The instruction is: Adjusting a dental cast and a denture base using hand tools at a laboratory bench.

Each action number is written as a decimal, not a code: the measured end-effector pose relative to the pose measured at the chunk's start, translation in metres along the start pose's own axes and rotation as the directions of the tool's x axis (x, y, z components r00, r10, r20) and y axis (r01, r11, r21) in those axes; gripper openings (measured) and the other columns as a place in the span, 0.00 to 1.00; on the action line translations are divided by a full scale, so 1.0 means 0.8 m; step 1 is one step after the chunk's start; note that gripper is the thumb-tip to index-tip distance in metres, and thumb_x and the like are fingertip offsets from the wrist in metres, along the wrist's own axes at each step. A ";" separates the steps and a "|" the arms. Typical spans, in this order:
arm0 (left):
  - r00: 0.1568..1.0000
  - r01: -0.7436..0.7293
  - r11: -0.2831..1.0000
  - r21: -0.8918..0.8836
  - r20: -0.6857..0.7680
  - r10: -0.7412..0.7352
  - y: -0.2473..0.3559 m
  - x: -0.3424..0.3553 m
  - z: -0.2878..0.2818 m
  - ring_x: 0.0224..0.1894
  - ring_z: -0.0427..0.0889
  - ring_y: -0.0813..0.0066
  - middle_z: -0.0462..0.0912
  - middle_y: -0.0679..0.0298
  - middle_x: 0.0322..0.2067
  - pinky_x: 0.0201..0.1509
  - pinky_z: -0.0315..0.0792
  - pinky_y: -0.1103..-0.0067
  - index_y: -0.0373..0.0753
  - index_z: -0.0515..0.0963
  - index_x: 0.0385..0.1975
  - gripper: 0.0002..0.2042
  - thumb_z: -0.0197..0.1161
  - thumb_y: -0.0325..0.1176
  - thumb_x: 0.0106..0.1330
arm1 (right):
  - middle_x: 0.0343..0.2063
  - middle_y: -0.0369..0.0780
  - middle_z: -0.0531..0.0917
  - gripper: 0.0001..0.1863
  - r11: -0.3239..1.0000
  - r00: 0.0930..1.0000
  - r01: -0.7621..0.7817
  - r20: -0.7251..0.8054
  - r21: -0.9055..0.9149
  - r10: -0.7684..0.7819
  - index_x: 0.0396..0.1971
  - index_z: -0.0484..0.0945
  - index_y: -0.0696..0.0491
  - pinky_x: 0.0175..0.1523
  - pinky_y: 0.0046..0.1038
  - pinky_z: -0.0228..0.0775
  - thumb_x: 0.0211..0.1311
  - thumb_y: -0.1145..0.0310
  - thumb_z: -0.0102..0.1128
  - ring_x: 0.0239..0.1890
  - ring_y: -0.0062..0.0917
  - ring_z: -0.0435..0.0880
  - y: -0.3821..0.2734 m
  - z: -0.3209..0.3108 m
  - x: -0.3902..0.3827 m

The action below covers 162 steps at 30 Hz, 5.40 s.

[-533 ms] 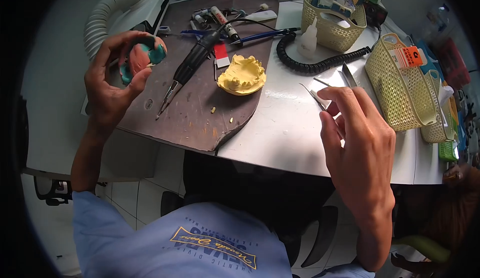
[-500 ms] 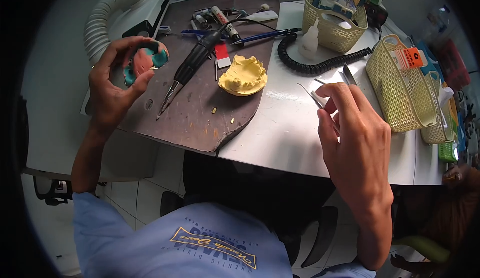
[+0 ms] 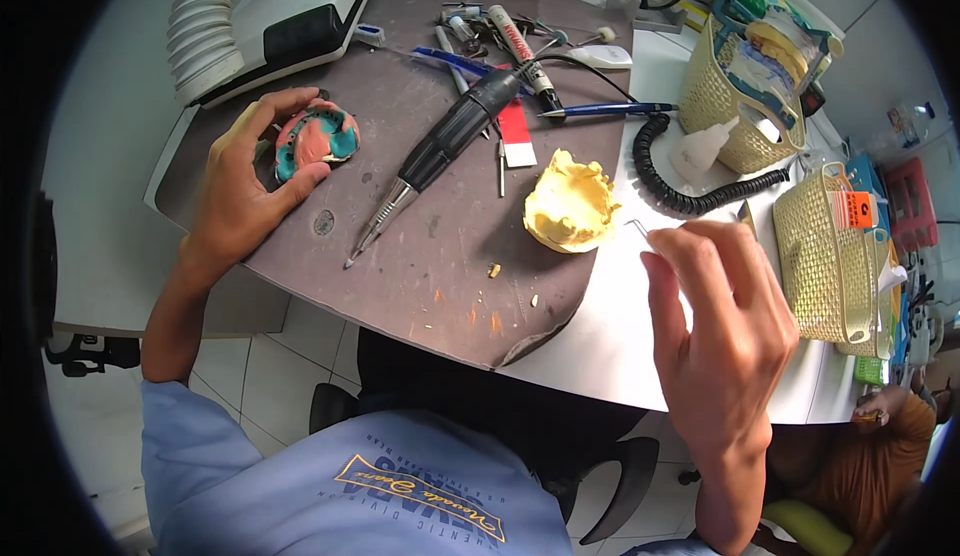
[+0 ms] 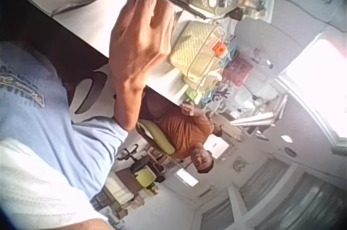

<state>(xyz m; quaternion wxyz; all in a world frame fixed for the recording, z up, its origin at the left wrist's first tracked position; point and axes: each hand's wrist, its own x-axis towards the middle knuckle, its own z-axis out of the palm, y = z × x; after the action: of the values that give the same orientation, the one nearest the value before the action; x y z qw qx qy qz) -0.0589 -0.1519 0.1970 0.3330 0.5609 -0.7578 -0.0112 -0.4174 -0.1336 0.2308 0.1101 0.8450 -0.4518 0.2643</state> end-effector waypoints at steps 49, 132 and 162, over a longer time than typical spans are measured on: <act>0.861 -0.392 0.828 -0.401 0.158 0.484 0.145 0.069 0.108 0.52 0.76 0.51 0.75 0.51 0.50 0.58 0.71 0.64 0.34 0.69 0.57 0.34 0.75 0.33 0.49 | 0.32 0.36 0.85 0.09 0.628 0.960 -0.242 0.088 0.739 0.267 0.37 0.81 0.59 0.38 0.18 0.76 0.56 0.82 0.67 0.34 0.17 0.86 0.040 -0.005 0.022; 0.752 0.419 0.565 -0.711 0.621 0.223 0.145 0.050 0.091 0.38 0.81 0.77 0.81 0.58 0.34 0.44 0.74 0.77 0.31 0.71 0.50 0.14 0.51 0.25 0.67 | 0.27 0.42 0.86 0.11 0.717 0.990 -0.137 0.070 0.683 0.122 0.33 0.83 0.62 0.32 0.20 0.77 0.47 0.85 0.71 0.27 0.22 0.85 0.017 0.029 0.018; 0.771 0.400 0.570 -0.718 0.600 0.215 0.145 0.048 0.093 0.33 0.84 0.70 0.82 0.56 0.30 0.39 0.75 0.74 0.32 0.72 0.48 0.14 0.54 0.23 0.62 | 0.27 0.42 0.86 0.12 0.726 0.991 -0.101 0.132 0.680 0.014 0.32 0.83 0.61 0.32 0.20 0.76 0.46 0.88 0.66 0.28 0.23 0.86 0.026 0.029 0.024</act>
<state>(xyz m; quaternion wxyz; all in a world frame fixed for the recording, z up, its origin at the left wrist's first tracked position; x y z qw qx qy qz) -0.2010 -0.1679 0.2035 0.2780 0.3460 -0.6962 -0.5642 -0.4176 -0.1688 0.2208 -0.2443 0.8255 -0.3541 0.3654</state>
